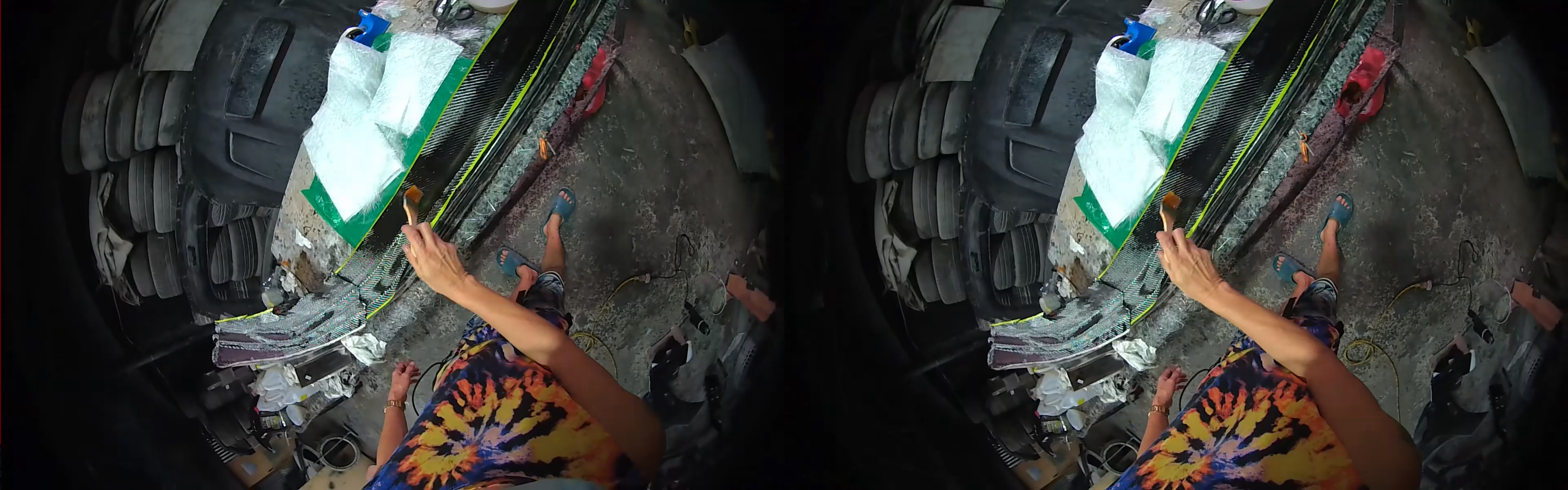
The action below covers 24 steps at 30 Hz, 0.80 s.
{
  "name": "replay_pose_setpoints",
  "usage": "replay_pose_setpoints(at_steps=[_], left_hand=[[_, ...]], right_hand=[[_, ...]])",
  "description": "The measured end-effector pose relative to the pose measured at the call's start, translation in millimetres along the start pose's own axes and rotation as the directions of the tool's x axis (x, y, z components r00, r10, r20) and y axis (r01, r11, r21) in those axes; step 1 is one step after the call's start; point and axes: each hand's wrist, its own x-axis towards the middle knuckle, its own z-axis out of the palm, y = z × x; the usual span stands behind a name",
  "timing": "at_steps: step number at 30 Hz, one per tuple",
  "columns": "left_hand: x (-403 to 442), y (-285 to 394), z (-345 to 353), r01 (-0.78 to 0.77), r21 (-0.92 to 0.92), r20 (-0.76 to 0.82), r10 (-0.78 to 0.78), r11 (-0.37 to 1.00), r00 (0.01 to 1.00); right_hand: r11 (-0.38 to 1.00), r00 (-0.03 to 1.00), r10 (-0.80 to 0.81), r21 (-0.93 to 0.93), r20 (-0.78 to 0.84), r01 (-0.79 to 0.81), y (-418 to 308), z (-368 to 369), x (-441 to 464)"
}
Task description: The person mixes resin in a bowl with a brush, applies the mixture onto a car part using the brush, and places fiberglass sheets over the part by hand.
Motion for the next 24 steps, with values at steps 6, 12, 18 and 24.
replay_pose_setpoints(at_steps=[6,12,18,24], left_hand=[[6,-27,-4,0.021,-0.027,-0.004,-0.021,0.999,1.000],[13,-31,2,0.024,-0.055,-0.027,-0.026,0.998,0.999],[19,-30,12,0.034,-0.107,0.005,-0.034,0.994,0.999],[18,-39,14,-0.001,-0.202,-0.010,-0.001,0.979,1.000]], right_hand=[[0.998,0.995,-0.061,0.031,0.080,0.058,-25,22,-20],[0.987,0.999,0.050,0.150,0.004,-0.050,-23,-30,-24],[0.985,0.944,0.160,-0.020,-0.289,-0.173,22,-49,19],[0.982,0.985,0.174,-0.075,-0.014,-0.175,1,-10,9]])
